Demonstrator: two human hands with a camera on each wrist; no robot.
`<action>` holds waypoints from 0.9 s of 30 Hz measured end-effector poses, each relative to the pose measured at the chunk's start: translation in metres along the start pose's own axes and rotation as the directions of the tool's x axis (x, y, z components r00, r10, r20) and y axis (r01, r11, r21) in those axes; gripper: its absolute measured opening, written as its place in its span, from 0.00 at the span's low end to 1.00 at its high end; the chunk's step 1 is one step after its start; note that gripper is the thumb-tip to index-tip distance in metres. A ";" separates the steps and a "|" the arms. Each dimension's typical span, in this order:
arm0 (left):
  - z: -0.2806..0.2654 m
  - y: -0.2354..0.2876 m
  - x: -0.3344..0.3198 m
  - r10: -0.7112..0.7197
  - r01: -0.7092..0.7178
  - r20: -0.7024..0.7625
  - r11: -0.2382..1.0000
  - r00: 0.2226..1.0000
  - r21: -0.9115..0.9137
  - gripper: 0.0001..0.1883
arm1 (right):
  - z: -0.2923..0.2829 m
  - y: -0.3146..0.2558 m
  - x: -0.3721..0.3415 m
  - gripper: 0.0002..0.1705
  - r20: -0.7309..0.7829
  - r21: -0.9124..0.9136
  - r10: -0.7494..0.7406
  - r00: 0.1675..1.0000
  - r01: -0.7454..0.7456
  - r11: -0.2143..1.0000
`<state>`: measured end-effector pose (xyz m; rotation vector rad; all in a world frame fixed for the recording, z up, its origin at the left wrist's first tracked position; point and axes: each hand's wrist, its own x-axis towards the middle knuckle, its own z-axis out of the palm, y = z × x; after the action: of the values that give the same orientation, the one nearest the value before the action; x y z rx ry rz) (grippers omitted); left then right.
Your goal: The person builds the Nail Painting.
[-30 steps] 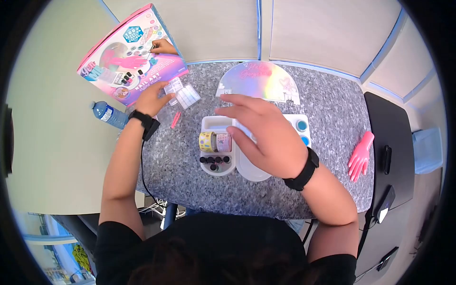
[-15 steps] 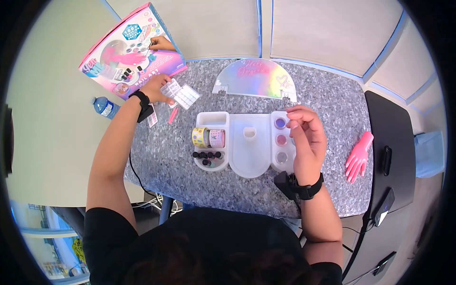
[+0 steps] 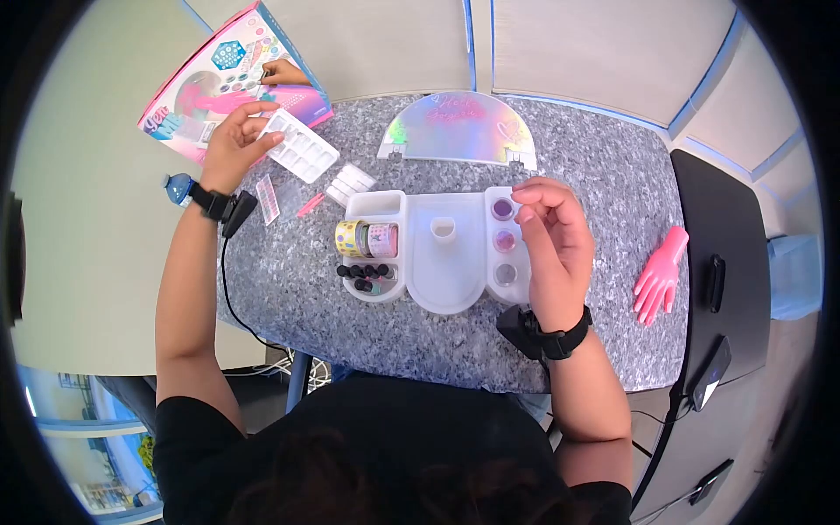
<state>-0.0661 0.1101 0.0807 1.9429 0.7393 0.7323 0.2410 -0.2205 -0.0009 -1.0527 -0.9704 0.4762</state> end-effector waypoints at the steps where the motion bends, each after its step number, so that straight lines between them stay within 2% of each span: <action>1: 0.008 0.006 -0.005 0.058 -0.058 0.005 0.998 0.998 -0.025 0.22 | 0.000 -0.001 0.000 0.09 -0.006 -0.004 0.000 1.000 0.000 1.000; 2: 0.020 0.014 -0.011 0.060 -0.060 0.009 0.998 0.998 -0.027 0.22 | 0.001 -0.002 0.000 0.09 -0.009 -0.001 0.008 1.000 -0.008 1.000; 5: 0.060 0.036 -0.026 0.130 -0.143 0.153 0.986 0.980 0.080 0.20 | 0.001 -0.001 -0.001 0.09 -0.002 0.002 0.018 1.000 -0.018 1.000; 6: 0.070 0.037 -0.025 0.129 -0.143 0.155 0.987 0.979 0.077 0.20 | 0.001 -0.001 -0.001 0.08 0.007 0.002 0.012 1.000 -0.012 1.000; 8: 0.086 0.035 -0.021 0.102 -0.140 0.248 0.980 0.963 0.139 0.20 | 0.001 0.003 -0.001 0.08 -0.004 -0.004 0.013 1.000 -0.013 1.000; 9: 0.094 0.029 -0.018 0.105 -0.119 0.221 0.992 0.970 0.050 0.19 | 0.001 0.004 0.000 0.08 -0.010 -0.006 0.014 1.000 -0.014 1.000; 10: 0.094 0.033 -0.014 0.107 -0.120 0.216 0.992 0.970 0.046 0.19 | 0.000 0.006 0.001 0.08 -0.005 -0.010 0.012 1.000 -0.012 1.000; 12: 0.091 0.041 -0.008 0.078 -0.166 0.272 0.932 0.959 0.321 0.17 | -0.002 0.009 0.000 0.08 -0.009 -0.004 0.015 1.000 -0.015 1.000; 16: 0.093 0.027 -0.005 0.108 -0.162 0.214 0.954 0.971 0.254 0.17 | -0.002 0.007 -0.001 0.07 -0.015 -0.002 0.036 0.999 -0.036 0.999; 18: 0.094 0.028 -0.006 0.009 -0.123 0.309 0.928 0.951 0.351 0.18 | -0.002 0.007 -0.001 0.07 0.012 -0.031 0.034 0.999 -0.033 0.999; 22: 0.100 0.017 -0.003 0.033 -0.151 0.321 0.925 0.946 0.350 0.16 | 0.001 0.007 -0.002 0.07 0.013 -0.033 0.025 1.000 -0.025 0.999; 24: 0.095 0.000 0.006 0.193 -0.283 0.273 0.896 0.942 0.341 0.16 | 0.002 0.006 -0.002 0.08 0.006 -0.017 0.056 0.998 -0.056 0.998; 25: 0.089 -0.015 0.011 0.197 -0.286 0.273 0.895 0.942 0.343 0.16 | 0.001 0.005 -0.002 0.08 0.006 -0.017 0.051 0.999 -0.051 0.999; 27: 0.069 -0.042 0.019 0.119 -0.185 0.175 0.879 0.977 0.439 0.22 | 0.001 0.004 -0.001 0.08 -0.005 -0.015 0.055 0.998 -0.055 0.998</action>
<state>-0.0115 0.1053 0.0184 2.4756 0.7184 0.5335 0.2404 -0.2193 -0.0050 -1.0964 -0.9444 0.5123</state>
